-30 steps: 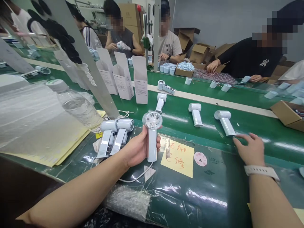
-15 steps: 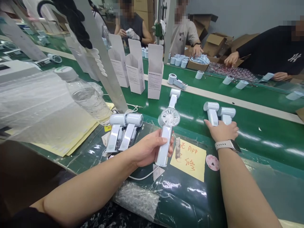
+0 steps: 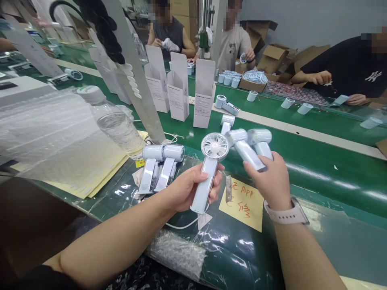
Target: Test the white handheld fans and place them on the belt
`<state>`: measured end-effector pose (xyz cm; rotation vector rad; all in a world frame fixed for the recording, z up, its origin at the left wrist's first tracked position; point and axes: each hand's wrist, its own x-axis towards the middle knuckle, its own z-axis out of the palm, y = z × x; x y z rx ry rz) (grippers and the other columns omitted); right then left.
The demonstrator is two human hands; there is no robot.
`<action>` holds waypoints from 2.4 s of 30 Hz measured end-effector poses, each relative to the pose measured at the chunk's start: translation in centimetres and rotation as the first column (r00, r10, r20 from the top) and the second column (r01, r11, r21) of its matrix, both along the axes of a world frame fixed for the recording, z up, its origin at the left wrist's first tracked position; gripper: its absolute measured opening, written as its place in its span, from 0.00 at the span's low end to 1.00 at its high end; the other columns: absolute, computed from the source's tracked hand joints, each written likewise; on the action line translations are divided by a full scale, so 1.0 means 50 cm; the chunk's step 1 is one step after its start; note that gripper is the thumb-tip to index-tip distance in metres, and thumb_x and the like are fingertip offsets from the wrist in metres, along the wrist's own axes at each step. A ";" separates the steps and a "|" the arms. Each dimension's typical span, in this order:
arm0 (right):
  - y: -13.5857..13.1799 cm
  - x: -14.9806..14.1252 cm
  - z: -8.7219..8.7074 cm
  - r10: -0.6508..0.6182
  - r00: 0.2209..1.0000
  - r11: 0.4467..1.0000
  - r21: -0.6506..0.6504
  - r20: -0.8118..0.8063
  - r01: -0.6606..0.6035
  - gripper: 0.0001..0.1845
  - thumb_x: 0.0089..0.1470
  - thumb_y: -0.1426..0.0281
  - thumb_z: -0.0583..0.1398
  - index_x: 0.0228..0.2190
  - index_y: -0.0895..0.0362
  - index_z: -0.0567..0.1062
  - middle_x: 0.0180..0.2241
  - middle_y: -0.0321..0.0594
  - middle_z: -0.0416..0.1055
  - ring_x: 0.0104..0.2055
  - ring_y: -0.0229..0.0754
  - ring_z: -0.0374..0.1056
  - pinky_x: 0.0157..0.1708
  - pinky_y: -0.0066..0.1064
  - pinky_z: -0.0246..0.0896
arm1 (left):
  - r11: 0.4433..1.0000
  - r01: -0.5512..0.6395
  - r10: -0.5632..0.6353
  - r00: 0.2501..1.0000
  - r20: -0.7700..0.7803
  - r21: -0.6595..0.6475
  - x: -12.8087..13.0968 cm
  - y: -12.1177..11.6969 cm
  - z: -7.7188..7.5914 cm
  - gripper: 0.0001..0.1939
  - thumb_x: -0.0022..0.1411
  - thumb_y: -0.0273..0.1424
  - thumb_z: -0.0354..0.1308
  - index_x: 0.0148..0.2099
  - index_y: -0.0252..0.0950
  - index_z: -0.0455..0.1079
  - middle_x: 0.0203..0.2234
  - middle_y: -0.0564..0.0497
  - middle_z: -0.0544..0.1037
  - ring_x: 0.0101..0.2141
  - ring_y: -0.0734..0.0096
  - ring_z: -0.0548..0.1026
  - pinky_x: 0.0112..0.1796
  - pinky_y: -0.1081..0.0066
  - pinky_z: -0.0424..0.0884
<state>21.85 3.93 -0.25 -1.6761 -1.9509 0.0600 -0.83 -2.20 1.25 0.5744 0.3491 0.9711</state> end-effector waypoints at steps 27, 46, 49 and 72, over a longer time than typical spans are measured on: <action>-0.172 -0.143 0.001 0.005 0.440 0.883 -0.203 -0.898 -0.424 0.23 0.60 0.55 0.59 0.55 0.46 0.70 0.57 0.44 0.70 0.57 0.53 0.67 0.54 0.49 0.66 | 0.994 -0.095 0.107 0.957 -0.268 0.056 0.010 0.009 -0.016 0.18 0.67 0.43 0.48 0.48 0.35 0.67 0.29 0.48 0.74 0.27 0.68 0.74 0.32 0.66 0.74; -0.195 -0.150 0.002 -0.078 0.355 0.706 -0.303 -0.932 -0.640 0.40 0.33 0.46 0.73 0.45 0.56 0.75 0.43 0.52 0.78 0.42 0.57 0.75 0.37 0.39 0.74 | 0.802 0.226 0.565 -0.585 -0.581 0.553 -0.312 -0.245 -0.005 0.18 0.66 0.33 0.50 0.55 0.36 0.71 0.52 0.40 0.73 0.54 0.53 0.70 0.56 0.51 0.67; -0.200 -0.165 -0.006 -0.055 0.324 0.653 -0.280 -0.944 -0.704 0.39 0.34 0.46 0.73 0.44 0.55 0.74 0.42 0.50 0.78 0.43 0.56 0.75 0.40 0.40 0.72 | 0.851 0.151 0.414 -0.782 -0.465 0.503 -0.378 -0.275 -0.056 0.18 0.64 0.29 0.49 0.53 0.33 0.73 0.46 0.38 0.75 0.48 0.50 0.73 0.52 0.52 0.70; -0.221 -0.203 -0.017 -0.012 0.210 0.490 -0.189 -0.978 -0.851 0.50 0.36 0.47 0.74 0.51 0.54 0.58 0.38 0.45 0.76 0.37 0.48 0.72 0.34 0.37 0.67 | 0.740 -0.429 0.660 0.315 -0.682 0.518 -0.122 -0.222 0.051 0.12 0.56 0.38 0.63 0.31 0.38 0.65 0.42 0.47 0.76 0.42 0.65 0.74 0.45 0.66 0.68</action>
